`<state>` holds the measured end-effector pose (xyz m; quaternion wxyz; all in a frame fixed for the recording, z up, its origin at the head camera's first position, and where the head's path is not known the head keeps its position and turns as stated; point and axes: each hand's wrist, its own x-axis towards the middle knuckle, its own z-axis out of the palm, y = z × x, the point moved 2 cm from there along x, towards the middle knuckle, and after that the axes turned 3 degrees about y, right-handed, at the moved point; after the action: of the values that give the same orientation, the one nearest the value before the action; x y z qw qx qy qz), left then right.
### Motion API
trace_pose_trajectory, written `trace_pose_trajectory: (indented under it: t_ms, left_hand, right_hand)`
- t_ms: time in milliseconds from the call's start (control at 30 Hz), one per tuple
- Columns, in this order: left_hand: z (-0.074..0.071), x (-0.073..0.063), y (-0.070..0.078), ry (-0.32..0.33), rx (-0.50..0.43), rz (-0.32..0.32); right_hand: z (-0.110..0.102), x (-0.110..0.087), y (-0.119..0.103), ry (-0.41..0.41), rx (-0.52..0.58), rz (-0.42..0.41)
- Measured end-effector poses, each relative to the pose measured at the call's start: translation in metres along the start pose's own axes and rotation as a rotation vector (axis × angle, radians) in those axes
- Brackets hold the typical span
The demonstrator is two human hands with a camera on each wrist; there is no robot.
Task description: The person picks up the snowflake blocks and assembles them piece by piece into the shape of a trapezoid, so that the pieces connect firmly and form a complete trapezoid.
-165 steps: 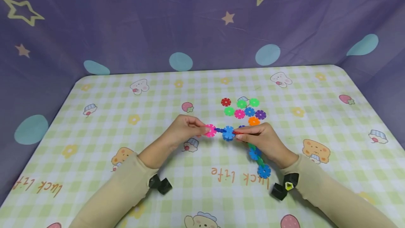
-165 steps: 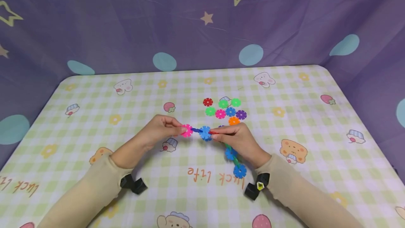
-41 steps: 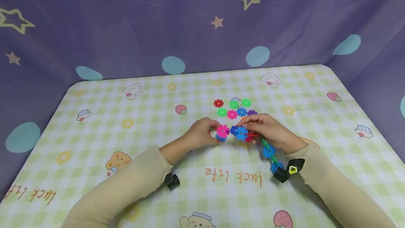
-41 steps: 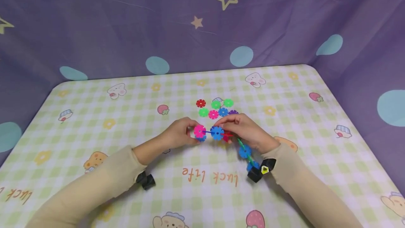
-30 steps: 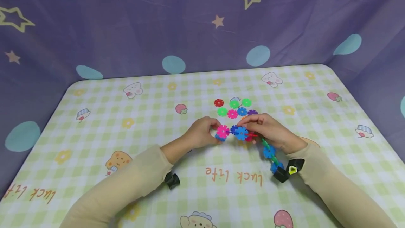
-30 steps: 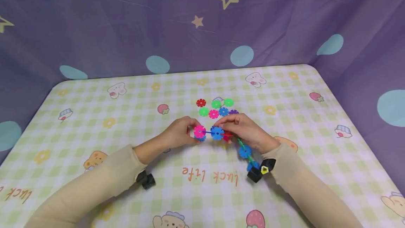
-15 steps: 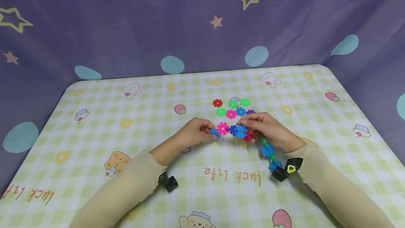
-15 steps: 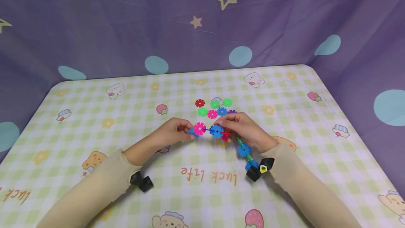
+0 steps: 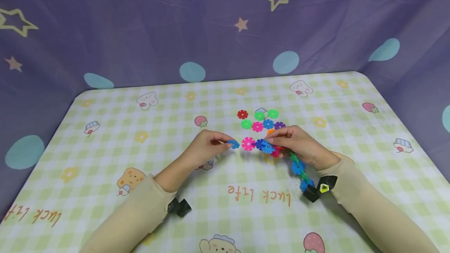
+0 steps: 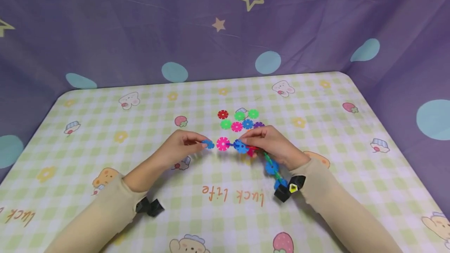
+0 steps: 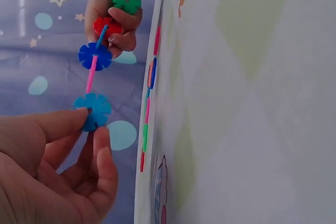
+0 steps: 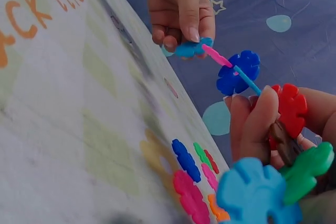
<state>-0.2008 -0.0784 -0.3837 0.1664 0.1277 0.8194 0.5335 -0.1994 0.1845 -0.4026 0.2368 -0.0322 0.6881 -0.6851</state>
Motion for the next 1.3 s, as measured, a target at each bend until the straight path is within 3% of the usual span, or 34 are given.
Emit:
trace_pose_trajectory:
  t_ms: [367, 767, 933, 1300]
  left_hand:
    - [0.001, -0.005, 0.007, 0.064, 0.089, 0.052]
    - [-0.001, -0.004, 0.005, 0.055, 0.088, 0.072]
    - [-0.001, -0.003, 0.004, 0.047, 0.075, 0.072]
    - [-0.002, 0.002, 0.001, 0.012, 0.014, 0.097]
  right_hand:
    - [0.011, 0.0, 0.002, 0.085, -0.061, 0.018]
    - [0.016, -0.001, 0.001, 0.097, -0.071, 0.016]
    - [0.018, -0.001, 0.001, 0.068, -0.046, 0.032]
    - [0.032, -0.005, 0.001, -0.098, 0.06, 0.083]
